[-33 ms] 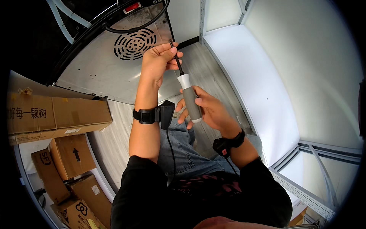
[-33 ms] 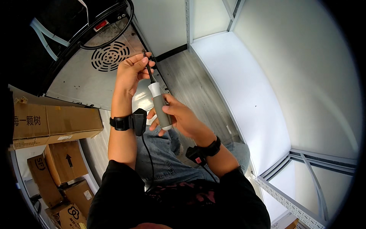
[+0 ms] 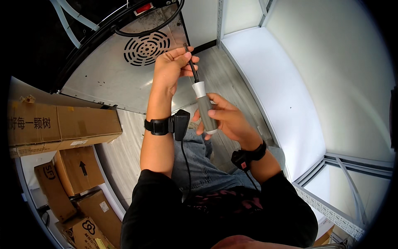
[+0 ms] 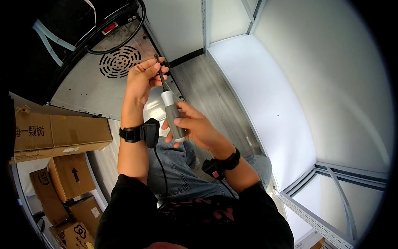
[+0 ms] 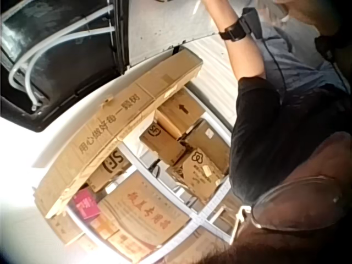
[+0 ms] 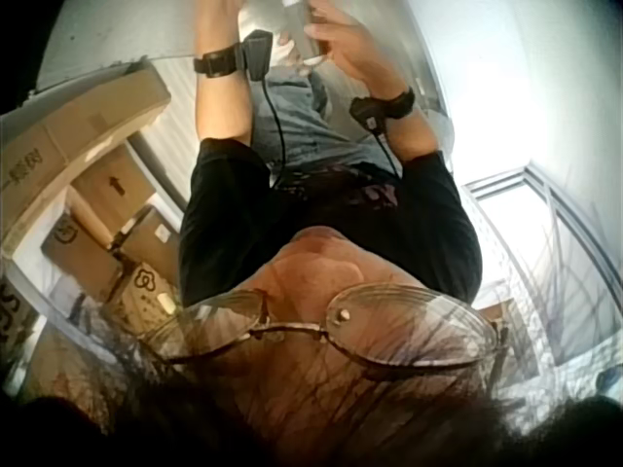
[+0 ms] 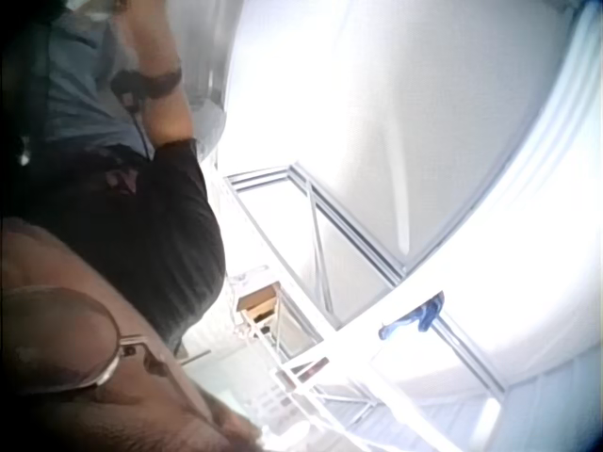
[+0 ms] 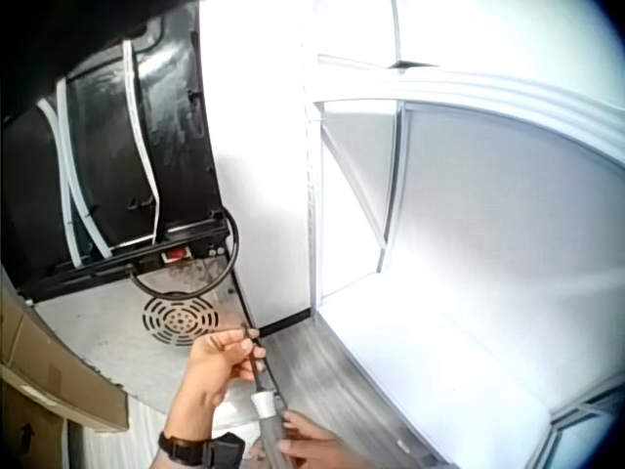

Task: The person uses a screwdriver to remove screws from a black plastic cover on a white appliance. They then remove the cover and proceed to unscrew fasteners from the metal back panel of the appliance.

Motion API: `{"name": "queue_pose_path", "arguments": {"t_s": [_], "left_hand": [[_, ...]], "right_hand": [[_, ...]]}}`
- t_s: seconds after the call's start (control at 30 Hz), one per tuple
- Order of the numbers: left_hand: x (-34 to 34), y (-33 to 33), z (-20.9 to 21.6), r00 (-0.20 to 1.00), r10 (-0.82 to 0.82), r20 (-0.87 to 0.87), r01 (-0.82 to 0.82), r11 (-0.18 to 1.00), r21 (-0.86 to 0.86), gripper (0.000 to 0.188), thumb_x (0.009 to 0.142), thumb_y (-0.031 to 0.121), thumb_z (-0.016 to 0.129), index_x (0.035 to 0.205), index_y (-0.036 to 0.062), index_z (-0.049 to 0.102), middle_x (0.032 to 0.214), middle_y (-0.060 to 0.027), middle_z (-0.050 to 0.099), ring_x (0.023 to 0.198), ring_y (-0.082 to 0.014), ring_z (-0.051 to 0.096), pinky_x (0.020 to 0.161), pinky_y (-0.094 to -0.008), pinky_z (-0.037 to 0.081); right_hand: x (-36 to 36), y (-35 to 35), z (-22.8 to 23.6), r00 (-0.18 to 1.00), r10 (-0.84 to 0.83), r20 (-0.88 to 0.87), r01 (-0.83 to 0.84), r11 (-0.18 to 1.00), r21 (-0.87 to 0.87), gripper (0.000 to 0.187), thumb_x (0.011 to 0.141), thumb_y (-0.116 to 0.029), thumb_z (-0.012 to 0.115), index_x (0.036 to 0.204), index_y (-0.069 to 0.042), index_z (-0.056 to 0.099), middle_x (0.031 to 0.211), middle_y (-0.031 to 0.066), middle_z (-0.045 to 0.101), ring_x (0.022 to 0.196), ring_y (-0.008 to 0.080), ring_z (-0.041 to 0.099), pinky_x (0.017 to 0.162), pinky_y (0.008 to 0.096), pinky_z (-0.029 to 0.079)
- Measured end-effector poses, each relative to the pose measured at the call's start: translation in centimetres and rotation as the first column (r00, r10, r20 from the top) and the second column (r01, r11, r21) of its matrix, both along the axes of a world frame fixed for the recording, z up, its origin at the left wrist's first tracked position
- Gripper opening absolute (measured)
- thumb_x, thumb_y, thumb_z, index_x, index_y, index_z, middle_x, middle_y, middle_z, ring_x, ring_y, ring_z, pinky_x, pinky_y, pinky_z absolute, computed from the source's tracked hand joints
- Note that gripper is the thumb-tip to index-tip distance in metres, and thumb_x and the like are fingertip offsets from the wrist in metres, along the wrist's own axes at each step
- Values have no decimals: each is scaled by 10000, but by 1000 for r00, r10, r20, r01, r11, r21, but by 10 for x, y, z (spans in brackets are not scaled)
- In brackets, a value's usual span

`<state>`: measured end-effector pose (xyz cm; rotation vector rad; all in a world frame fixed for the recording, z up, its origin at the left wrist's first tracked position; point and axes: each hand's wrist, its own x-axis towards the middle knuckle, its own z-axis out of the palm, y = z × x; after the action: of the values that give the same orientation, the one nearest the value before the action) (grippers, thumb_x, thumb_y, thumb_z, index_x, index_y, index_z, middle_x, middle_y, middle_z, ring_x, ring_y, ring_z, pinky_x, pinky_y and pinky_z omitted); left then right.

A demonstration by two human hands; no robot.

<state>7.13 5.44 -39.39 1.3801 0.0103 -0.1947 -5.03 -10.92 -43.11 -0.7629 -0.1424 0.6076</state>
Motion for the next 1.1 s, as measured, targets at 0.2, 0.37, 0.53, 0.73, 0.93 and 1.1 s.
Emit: {"name": "queue_pose_path", "arguments": {"t_s": [0.2,0.37,0.53,0.73,0.93,1.1], "left_hand": [[-2,0,3,1000,0,-9,1,992,124,239,866,148,630,1055,1,631,825,-92,678,628,-117,633,534,-215,502],[1,-1,1,999,3,35,-10,980,198,219,868,154,630,1034,12,644,804,-76,677,619,-109,625,538,-209,489],[0,0,-1,1000,16,19,-19,990,136,222,872,158,625,1035,9,641,796,-73,679,620,-109,626,541,-216,488],[-1,-2,3,1000,16,12,-18,986,164,230,863,173,639,1023,7,648,783,-69,676,607,-103,618,536,-212,481],[1,-1,1,999,7,44,-17,976,216,234,858,181,649,1013,6,653,772,-65,673,571,-92,595,505,-195,463],[2,-1,0,999,20,27,-23,991,134,232,857,181,651,1014,11,654,765,-65,673,563,-90,592,492,-193,457]], "right_hand": [[6,21,-12,944,-157,290,286,825,-486,593,825,-152,651,1280,24,314,963,111,566,672,151,594,524,260,530],[10,15,-17,969,98,225,71,765,-641,585,827,-164,638,1284,20,322,961,117,564,742,138,594,522,265,537],[7,10,-12,1000,9,10,-8,993,-121,547,833,-145,620,1282,7,347,964,114,573,789,149,608,564,292,560],[9,9,-20,975,-1,221,99,896,-433,602,793,-117,664,1290,4,345,999,104,581,819,171,610,645,349,567],[9,13,-19,952,38,303,119,867,-484,572,800,-91,645,1292,-5,366,1023,109,579,881,184,625,622,276,546],[8,1,-14,994,100,-30,-101,994,-27,644,795,-128,660,1323,7,317,1119,131,529,888,180,599,605,289,562]]}}
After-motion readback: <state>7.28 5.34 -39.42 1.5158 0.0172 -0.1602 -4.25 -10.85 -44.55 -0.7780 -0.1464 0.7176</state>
